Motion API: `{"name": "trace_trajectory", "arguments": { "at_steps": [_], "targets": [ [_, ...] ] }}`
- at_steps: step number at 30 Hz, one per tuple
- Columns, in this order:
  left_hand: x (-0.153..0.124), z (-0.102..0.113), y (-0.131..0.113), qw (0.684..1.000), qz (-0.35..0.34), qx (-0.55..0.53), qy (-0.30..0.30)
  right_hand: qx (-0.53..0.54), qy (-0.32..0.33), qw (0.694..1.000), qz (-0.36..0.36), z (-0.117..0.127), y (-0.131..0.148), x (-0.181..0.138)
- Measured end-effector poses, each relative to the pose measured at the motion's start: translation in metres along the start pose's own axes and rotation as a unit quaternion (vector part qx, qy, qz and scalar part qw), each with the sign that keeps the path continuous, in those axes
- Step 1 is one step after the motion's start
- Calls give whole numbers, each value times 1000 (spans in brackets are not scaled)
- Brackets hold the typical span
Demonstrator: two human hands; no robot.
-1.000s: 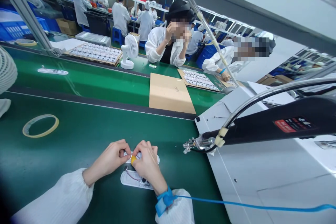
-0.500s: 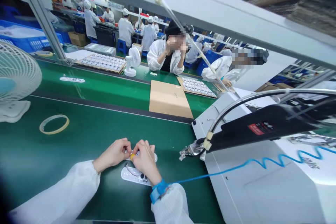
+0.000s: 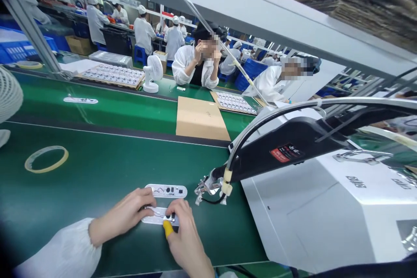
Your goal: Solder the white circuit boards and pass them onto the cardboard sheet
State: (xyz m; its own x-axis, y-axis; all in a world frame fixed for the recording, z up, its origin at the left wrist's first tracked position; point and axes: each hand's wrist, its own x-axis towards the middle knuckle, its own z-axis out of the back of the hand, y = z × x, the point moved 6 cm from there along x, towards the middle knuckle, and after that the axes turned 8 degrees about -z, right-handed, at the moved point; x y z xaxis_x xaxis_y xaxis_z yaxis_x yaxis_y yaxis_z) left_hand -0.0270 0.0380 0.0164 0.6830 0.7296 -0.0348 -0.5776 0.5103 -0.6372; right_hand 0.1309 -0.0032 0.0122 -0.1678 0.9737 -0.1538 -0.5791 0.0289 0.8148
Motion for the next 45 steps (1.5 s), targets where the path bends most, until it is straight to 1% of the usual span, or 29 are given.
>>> {"name": "trace_trajectory", "arguments": {
  "at_steps": [2,4,7,10,13,17,21,29,32,35,37,40,42,44,45],
  "targets": [
    [5,1,0,999,-24,19,12,9,-8,1000,-3,-9,-1,1],
    [8,3,-3,997,-66,45,11,12,-15,1000,-4,-14,-2,6],
    [8,4,-5,989,-116,90,-9,6,-24,1000,-10,-14,-2,13],
    [3,1,-6,978,-153,140,-37,-6,-29,999,-18,-12,-1,20],
    [-2,-1,-7,967,-183,165,-69,-21,-31,999,-23,-10,1,24],
    [-5,-1,-6,962,-203,167,-80,-45,-36,998,-32,-11,4,28],
    [-8,1,-8,964,-217,125,-88,-69,-41,996,-44,-12,4,30],
    [-13,-1,-8,968,-202,113,-92,-102,-41,992,-55,-12,11,35],
    [-12,-6,-6,969,-197,119,-92,-106,-45,992,-61,-16,10,40],
    [-10,-13,-10,967,-190,146,-90,-104,-54,991,-71,-20,9,43],
    [-9,-18,-15,965,-171,177,-89,-102,-65,990,-75,-23,9,43],
    [-9,-20,-18,972,-107,191,-81,-92,-74,990,-77,-24,10,41],
    [-12,-19,-15,988,-60,132,-58,-80,-68,992,-69,-24,11,39],
    [-17,-14,-8,999,-22,19,-43,-68,-49,995,-50,-24,14,37],
    [-20,-11,-4,998,-6,-41,-49,-65,-36,997,-37,-24,17,37]
  ]
}}
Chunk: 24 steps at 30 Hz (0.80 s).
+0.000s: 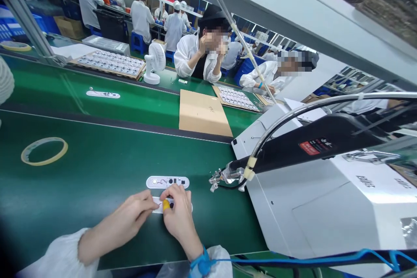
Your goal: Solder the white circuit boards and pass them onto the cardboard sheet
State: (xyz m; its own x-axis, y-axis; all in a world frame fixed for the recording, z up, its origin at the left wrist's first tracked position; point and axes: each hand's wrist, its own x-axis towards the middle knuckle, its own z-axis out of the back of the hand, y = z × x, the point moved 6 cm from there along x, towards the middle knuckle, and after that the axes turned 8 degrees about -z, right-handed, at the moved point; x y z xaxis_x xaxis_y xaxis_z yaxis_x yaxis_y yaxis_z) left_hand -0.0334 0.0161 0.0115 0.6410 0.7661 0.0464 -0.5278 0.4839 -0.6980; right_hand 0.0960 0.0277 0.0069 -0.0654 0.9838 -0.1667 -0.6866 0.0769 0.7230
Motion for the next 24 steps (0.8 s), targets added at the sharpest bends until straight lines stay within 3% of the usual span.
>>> {"name": "trace_trajectory", "arguments": {
  "at_steps": [3,6,13,24],
  "targets": [
    [-6,11,10,988,38,-131,-64,4,30,999,36,1,7,-3],
    [-9,11,17,975,54,-180,-120,9,38,998,51,2,10,-4],
    [-9,-3,14,970,5,-160,-183,24,26,997,62,2,5,-5],
    [-12,-5,15,972,-6,-118,-205,30,-2,997,73,1,3,-5]
  ]
}}
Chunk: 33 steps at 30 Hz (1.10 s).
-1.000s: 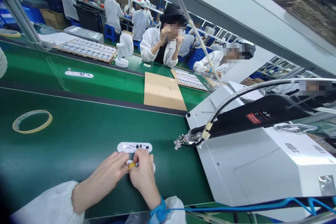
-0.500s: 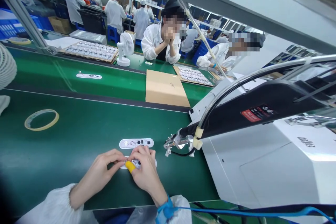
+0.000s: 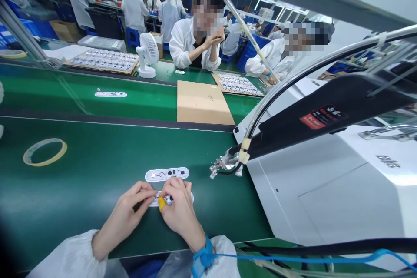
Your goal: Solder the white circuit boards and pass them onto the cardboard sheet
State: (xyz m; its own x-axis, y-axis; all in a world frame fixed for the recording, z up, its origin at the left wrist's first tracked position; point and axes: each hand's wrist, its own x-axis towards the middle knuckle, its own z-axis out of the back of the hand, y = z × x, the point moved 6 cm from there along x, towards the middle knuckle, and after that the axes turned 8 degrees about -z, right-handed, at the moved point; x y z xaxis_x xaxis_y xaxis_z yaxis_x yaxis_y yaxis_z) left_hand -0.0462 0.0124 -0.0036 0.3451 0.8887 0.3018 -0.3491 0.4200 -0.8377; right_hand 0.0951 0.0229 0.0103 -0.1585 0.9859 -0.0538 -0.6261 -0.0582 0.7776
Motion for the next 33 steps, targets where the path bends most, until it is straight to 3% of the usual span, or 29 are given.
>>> {"name": "trace_trajectory", "arguments": {
  "at_steps": [11,33],
  "targets": [
    [0,1,0,1000,24,4,12,-17,56,998,38,3,3,-5],
    [20,-4,14,989,111,28,93,-63,47,995,-55,-6,2,8]
  ]
}}
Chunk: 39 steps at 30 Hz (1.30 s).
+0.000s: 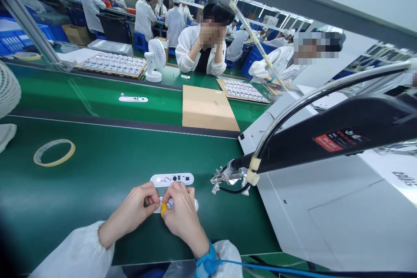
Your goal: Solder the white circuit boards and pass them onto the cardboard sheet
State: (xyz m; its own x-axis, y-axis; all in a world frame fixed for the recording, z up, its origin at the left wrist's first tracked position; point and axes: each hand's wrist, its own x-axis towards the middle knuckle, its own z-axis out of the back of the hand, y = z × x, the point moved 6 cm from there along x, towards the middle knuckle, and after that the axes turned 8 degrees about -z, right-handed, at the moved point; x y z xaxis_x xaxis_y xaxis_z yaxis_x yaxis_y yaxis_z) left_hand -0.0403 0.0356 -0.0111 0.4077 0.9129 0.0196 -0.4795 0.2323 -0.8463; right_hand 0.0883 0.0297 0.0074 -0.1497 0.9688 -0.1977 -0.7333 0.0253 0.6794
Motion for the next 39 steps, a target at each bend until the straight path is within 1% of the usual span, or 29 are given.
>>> {"name": "trace_trajectory", "arguments": {
  "at_steps": [4,6,8,10,12,14,15,16,17,18,19,20,22,24,25,26,29,31,33,34,36,37,39],
  "targets": [
    [2,-2,2,1000,6,17,4,0,-12,1000,-6,-3,0,3],
    [2,-1,0,1000,6,27,7,11,-14,1000,6,-2,1,3],
    [1,2,-5,999,-1,32,11,32,-14,999,30,4,3,0],
    [3,6,-13,999,-26,35,10,62,-29,996,54,18,6,-6],
    [6,11,-21,997,-62,56,6,95,-61,991,73,36,7,-16],
    [13,13,-27,991,-86,98,13,124,-99,983,89,55,6,-30],
    [18,14,-27,988,-87,123,25,137,-123,978,100,64,5,-38],
    [22,14,-27,985,-81,147,41,153,-160,969,114,74,4,-46],
    [27,14,-26,981,-69,170,58,171,-215,953,128,85,2,-55],
    [32,15,-24,977,-54,192,74,187,-285,930,139,97,0,-64],
    [36,16,-22,972,-36,213,88,201,-363,897,151,111,-1,-73],
    [39,18,-21,968,-17,230,101,211,-443,855,168,124,0,-81],
    [43,22,-18,960,19,250,124,228,-582,752,209,149,6,-93],
    [44,24,-18,956,39,255,141,252,-667,658,244,174,14,-93],
    [44,25,-19,955,43,255,146,265,-683,636,242,187,17,-88],
    [43,25,-20,954,44,256,148,269,-688,631,236,200,20,-81],
    [38,23,-22,954,50,259,141,266,-659,666,227,235,22,-58],
    [35,21,-19,955,65,259,129,286,-631,679,241,252,14,-46],
    [33,20,-12,961,87,239,105,328,-577,707,243,264,2,-25],
    [32,20,-6,969,103,202,97,348,-542,727,236,268,-4,-12],
    [35,16,9,982,140,79,104,375,-464,774,214,270,-12,17],
    [39,14,14,981,153,13,116,384,-430,791,205,270,-13,31],
    [57,14,21,973,162,-87,141,397,-378,813,197,270,-11,50]
  ]
}}
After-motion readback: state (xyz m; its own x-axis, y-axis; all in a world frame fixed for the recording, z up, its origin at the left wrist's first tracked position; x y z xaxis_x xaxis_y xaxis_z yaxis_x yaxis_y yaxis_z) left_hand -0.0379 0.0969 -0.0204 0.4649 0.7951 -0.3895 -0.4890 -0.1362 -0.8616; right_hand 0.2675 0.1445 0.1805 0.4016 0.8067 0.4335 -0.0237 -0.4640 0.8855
